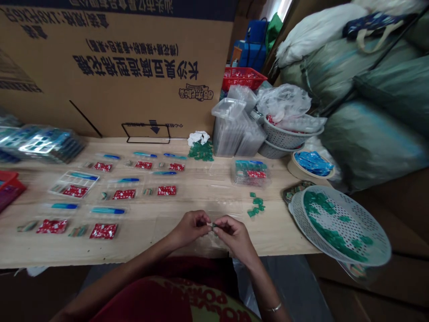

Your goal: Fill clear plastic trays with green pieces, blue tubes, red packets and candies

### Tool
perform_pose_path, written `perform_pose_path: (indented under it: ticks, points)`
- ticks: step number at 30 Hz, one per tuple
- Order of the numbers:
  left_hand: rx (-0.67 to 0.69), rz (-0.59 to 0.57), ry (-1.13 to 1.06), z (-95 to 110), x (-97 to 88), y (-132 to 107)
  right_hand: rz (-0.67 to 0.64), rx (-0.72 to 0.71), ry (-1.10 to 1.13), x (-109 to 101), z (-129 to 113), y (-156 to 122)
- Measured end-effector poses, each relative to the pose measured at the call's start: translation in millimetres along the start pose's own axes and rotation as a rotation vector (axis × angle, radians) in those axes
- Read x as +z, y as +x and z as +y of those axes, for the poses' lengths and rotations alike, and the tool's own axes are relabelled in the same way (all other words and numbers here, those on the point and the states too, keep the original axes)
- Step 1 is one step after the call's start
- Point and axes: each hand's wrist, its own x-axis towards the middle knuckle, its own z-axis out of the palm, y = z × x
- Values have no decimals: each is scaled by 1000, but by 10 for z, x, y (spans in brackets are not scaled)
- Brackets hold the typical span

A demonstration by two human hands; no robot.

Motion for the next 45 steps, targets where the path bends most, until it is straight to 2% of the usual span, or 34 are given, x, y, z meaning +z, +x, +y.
perform_pose_path:
  ticks: [3,7,10,14,16,22,24,26,28,29,31,33,35,38,41,43,45]
  points:
    - [6,10,103,-79,-58,13,-62,-170,-270,-36,60,-26]
    - [31,-8,309,-135,-77,10,-220,-347,-587,74,214,-60]
    - [49,-23,441,-155,-66,-3,-218,-418,-722,162,333,-76]
    - [89,66,627,-171,-72,-13,-137,-319,-651,145,365,-88]
    - [95,71,670,-166,-77,-15,-117,-263,-586,132,341,-95]
    - [221,-95,766,-91,-58,-56,-99,-281,-593,121,316,-105]
    - [230,-104,845,-63,-47,-63,-36,-311,-555,-28,332,-78]
    - [284,-145,920,-46,-28,-52,83,-310,-586,-283,361,-28]
    - [376,-226,974,-49,6,-19,208,-269,-762,-584,402,33]
    - [420,-268,1000,-60,28,5,230,-239,-870,-724,425,59]
    - [469,-321,1051,-104,76,60,186,-190,-1039,-942,467,92]
    - [469,-333,1090,-165,119,114,93,-168,-1106,-1060,497,102]
    - [460,-335,1108,-218,149,155,36,-171,-1091,-1095,508,105]
    - [438,-357,1105,-236,163,178,90,-198,-992,-1061,484,166]
    - [377,-362,1006,-193,138,154,128,-253,-920,-976,423,340]
    - [335,-306,864,-173,99,120,76,-270,-920,-920,385,487]
    - [277,-190,651,-177,51,86,13,-265,-916,-886,373,605]
